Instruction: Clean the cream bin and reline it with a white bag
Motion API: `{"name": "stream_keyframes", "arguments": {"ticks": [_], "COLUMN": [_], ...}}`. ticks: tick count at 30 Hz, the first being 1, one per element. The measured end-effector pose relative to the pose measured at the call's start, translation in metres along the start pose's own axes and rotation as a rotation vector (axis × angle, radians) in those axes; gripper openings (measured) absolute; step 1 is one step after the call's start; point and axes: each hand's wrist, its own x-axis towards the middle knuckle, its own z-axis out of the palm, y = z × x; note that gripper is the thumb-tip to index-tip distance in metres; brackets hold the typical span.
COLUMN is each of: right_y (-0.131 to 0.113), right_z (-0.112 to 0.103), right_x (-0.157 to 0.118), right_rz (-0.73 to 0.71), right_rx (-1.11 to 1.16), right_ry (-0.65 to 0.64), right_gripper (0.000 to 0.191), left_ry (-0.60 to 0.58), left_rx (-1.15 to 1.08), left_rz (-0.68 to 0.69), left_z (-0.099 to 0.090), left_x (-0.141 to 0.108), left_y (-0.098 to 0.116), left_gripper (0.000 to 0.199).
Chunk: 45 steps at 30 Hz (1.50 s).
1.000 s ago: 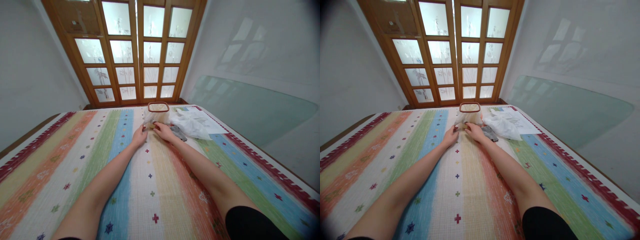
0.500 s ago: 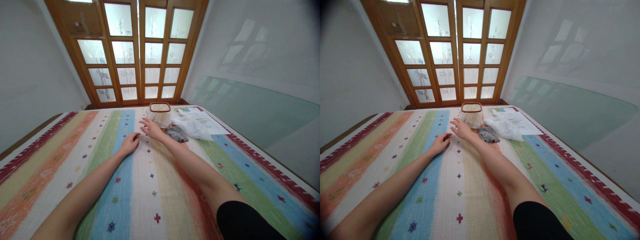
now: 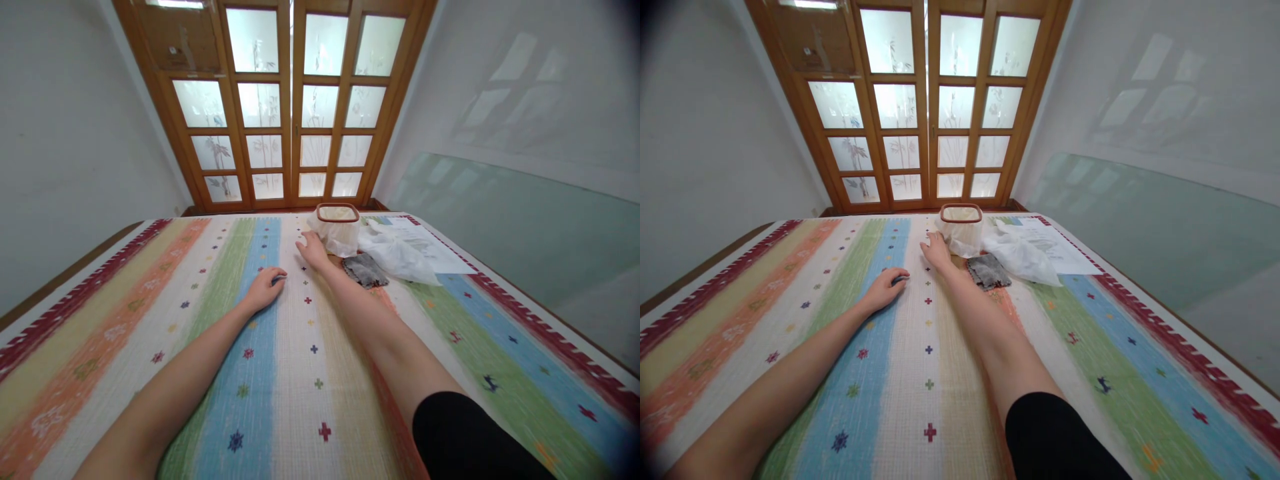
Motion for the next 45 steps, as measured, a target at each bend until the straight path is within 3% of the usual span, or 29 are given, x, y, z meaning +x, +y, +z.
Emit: {"name": "stream_keyframes", "arguments": {"ticks": [7,11,16,20,24,29,36,45], "right_y": [0.029,0.029,0.023,0.02,0.015,0.005,-0.003,-0.005], "right_z": [-0.008,-0.011,-0.013,-0.032,-0.05,-0.048,-0.045,-0.047], "right_x": [-0.003,-0.008,-0.055,-0.103,-0.128,-0.128,-0.125,-0.124], "right_rz": [0.02,-0.039,-0.263,-0.396,-0.461,-0.505,-0.463,-0.46], "right_rx": [0.045,0.094,0.1,0.079,-0.011,-0.143,-0.218,-0.247], "right_ry": [0.099,0.027,-0.073,-0.115,-0.162,-0.239,-0.302,-0.393], "right_gripper": [0.045,0.036,0.031,0.031,0.035,0.05,0.066,0.062], "left_ry": [-0.017,-0.005,-0.027,-0.038,-0.078,-0.161,-0.312,-0.293], "left_rx": [0.001,-0.003,0.042,0.112,0.183,0.318,0.427,0.436], "left_rz": [0.006,0.02,0.055,0.066,0.101,0.075,-0.117,-0.089], "left_z": [-0.001,-0.001,-0.004,-0.008,-0.009,-0.014,-0.012,-0.011], "left_x": [-0.001,-0.001,0.003,0.008,0.009,0.003,-0.008,-0.013], "left_y": [0.004,0.004,-0.008,-0.017,-0.018,-0.024,-0.019,-0.007], "left_gripper": [0.024,0.024,0.024,0.025,0.031,0.05,0.083,0.081]}}
